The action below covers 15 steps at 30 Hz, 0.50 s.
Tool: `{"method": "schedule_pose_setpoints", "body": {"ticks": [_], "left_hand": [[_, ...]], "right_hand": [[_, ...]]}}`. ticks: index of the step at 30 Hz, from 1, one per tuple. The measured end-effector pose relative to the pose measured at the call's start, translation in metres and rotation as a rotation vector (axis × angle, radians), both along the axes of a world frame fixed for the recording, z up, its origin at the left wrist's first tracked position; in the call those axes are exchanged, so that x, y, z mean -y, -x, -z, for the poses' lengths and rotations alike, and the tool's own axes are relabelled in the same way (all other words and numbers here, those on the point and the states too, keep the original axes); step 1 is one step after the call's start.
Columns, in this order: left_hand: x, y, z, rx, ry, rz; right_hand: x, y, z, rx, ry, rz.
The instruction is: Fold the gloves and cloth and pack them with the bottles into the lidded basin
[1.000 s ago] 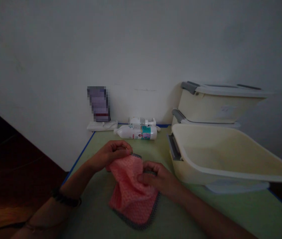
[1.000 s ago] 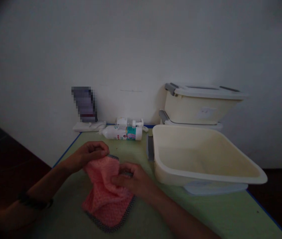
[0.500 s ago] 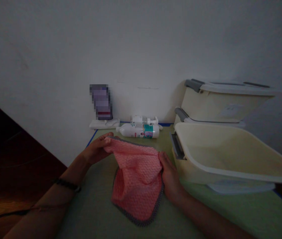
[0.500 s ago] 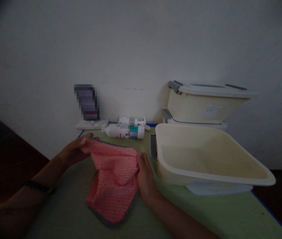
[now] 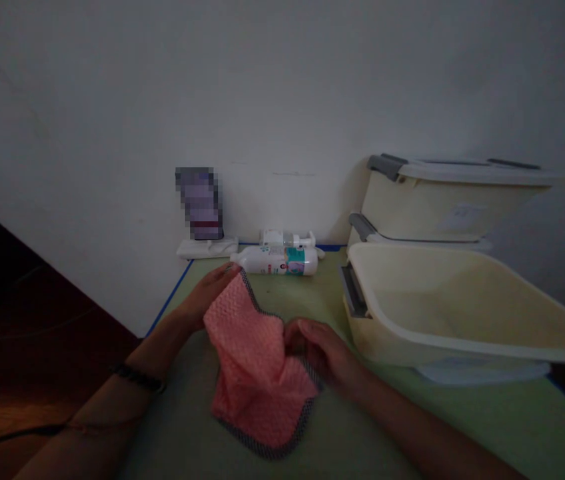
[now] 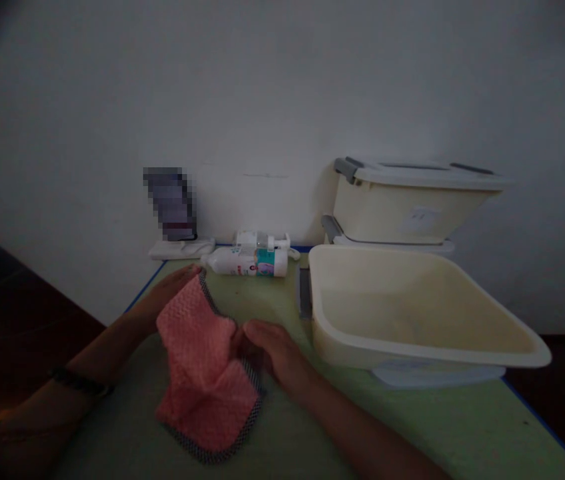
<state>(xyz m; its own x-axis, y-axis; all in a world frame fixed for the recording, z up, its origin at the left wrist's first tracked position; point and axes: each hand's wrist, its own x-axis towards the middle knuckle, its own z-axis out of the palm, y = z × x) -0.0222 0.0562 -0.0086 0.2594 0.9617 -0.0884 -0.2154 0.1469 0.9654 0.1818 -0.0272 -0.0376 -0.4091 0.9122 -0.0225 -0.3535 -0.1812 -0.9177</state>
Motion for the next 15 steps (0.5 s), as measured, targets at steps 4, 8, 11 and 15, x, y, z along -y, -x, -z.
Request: {"method": "schedule_pose_setpoints", "body": {"ticks": [4, 8, 11, 15], "left_hand": [[0.013, -0.009, -0.007, -0.12, -0.064, 0.119], [0.024, -0.02, -0.011, -0.34, -0.275, 0.231], [0.028, -0.026, -0.01, -0.379, -0.355, 0.244], [0.027, -0.021, -0.01, -0.407, -0.266, 0.336]], "right_hand": [[0.002, 0.006, 0.003, 0.015, -0.007, 0.188], [0.004, 0.01, 0.0, -0.057, 0.015, 0.13], [0.006, 0.01, -0.004, 0.061, -0.028, 0.089], [0.008, 0.01, -0.005, 0.164, -0.085, 0.114]]}}
